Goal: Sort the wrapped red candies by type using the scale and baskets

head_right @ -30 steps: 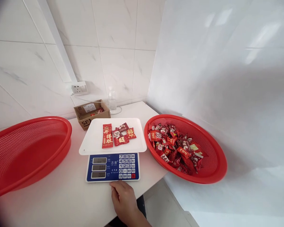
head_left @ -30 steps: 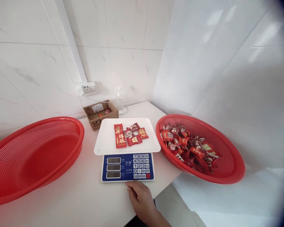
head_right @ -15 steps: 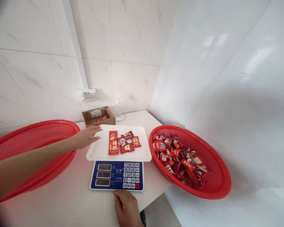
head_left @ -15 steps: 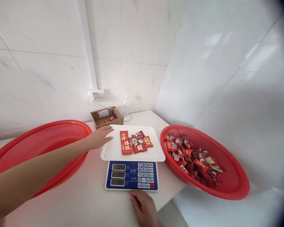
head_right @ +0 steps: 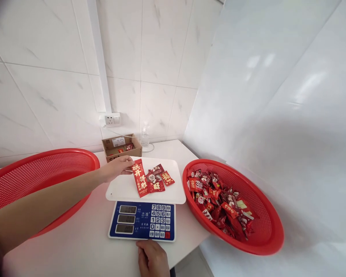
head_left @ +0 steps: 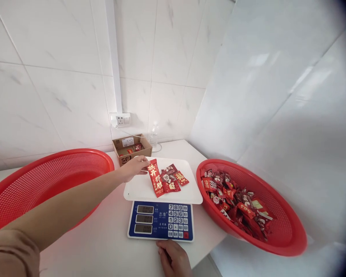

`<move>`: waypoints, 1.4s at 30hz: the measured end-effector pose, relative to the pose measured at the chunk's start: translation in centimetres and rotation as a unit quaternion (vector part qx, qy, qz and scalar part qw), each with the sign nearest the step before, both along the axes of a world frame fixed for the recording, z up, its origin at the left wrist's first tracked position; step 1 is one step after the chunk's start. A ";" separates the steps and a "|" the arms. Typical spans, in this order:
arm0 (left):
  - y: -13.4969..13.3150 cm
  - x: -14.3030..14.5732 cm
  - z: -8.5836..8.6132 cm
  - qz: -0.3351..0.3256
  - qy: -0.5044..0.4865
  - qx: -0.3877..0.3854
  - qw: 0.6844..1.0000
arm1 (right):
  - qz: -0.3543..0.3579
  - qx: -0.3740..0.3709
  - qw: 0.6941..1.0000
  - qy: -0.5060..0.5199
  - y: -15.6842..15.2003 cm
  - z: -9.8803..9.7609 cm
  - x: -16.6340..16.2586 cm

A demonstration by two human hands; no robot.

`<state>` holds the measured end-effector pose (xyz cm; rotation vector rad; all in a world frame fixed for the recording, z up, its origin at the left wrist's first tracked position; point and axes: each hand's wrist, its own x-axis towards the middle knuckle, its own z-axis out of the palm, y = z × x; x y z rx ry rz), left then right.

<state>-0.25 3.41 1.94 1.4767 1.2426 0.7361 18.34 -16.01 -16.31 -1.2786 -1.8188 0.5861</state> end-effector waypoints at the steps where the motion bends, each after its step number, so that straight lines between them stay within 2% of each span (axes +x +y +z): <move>1: -0.6 -0.2 0.3 0.013 -0.056 -0.039 0.998 | 0.001 -0.006 1.000 0.002 0.0 0.1 -0.1; 4: -2.4 -0.8 1.0 0.057 -0.195 -0.133 0.970 | -0.007 -0.035 0.999 0.038 -0.1 0.3 -0.1; 6: -3.5 -0.9 1.5 0.066 -0.218 -0.143 0.963 | -0.015 -0.071 0.993 0.092 -0.1 0.8 0.0; 9: -4.9 -0.7 2.2 0.054 -0.219 -0.138 0.964 | 0.010 -0.126 0.972 0.199 0.2 2.6 0.3; 12: -6.2 -0.2 2.4 0.026 -0.212 -0.138 0.967 | 0.033 -0.148 0.944 0.293 0.9 5.6 0.2; 16: -7.6 0.5 2.2 -0.028 -0.198 -0.157 0.967 | 0.032 -0.190 0.924 0.331 1.7 9.2 -0.6; 19: -8.2 0.8 2.0 -0.061 -0.175 -0.162 0.969 | 0.003 -0.217 0.917 0.335 1.9 10.4 -1.2; 25: -8.3 0.7 1.8 -0.120 -0.151 -0.148 0.970 | -0.002 -0.218 0.924 0.315 2.0 10.9 -1.6; 31: -8.0 0.5 1.3 -0.094 -0.167 -0.165 0.968 | 0.012 -0.216 0.930 0.298 2.1 10.9 -1.8; 42: -8.4 0.2 2.0 -0.080 -0.182 -0.159 0.967 | 0.010 -0.228 0.928 0.295 2.9 10.7 -2.0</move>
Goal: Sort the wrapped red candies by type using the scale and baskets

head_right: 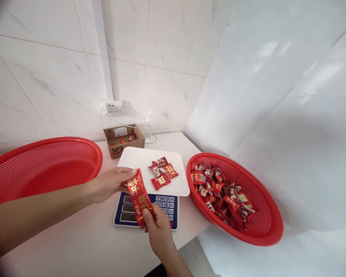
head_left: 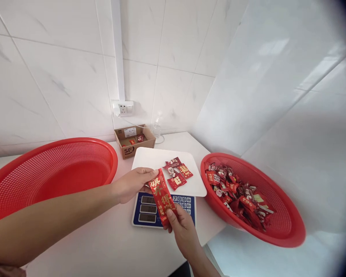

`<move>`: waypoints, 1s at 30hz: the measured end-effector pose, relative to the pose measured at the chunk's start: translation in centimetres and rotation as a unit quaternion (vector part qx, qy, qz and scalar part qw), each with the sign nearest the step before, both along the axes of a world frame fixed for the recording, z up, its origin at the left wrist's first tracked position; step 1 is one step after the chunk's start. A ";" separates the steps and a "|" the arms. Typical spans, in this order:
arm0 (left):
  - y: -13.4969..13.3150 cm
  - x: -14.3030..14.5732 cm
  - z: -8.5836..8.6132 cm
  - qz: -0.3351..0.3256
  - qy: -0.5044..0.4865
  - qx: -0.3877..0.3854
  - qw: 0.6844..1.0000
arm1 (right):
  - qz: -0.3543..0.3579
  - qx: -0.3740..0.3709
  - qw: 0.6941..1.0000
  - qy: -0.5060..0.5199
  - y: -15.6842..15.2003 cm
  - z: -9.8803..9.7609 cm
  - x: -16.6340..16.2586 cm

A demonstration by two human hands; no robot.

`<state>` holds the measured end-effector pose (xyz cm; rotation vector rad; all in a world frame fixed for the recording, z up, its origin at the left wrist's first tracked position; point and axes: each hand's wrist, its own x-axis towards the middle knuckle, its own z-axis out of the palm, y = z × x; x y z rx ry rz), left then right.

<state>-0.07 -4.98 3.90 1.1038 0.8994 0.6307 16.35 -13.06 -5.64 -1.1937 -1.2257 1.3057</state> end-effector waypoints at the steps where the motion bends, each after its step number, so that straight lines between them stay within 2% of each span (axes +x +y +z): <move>1: 0.0 -0.1 0.0 0.003 0.003 0.000 1.000 | 0.000 -0.001 1.000 0.002 0.1 -0.1 0.0; 13: 0.4 -1.2 0.2 0.058 -0.002 0.007 0.998 | 0.027 0.027 0.999 0.000 0.0 0.4 0.4; 17: 0.6 -2.4 1.3 0.096 0.018 0.034 0.995 | 0.005 0.061 0.996 -0.060 0.2 0.9 1.5; 20: 1.0 -4.9 2.4 0.142 0.066 0.077 0.985 | -0.025 0.091 0.988 -0.124 0.7 1.6 3.4; 24: 2.0 -9.3 3.0 0.202 0.197 0.174 0.944 | -0.068 0.113 0.966 -0.220 1.5 2.1 6.1; 27: 2.8 -12.3 2.3 0.254 0.284 0.205 0.902 | -0.087 0.121 0.952 -0.267 2.1 1.9 7.3; 30: 3.7 -15.1 1.2 0.279 0.397 0.221 0.846 | -0.091 0.128 0.945 -0.288 2.7 1.6 7.4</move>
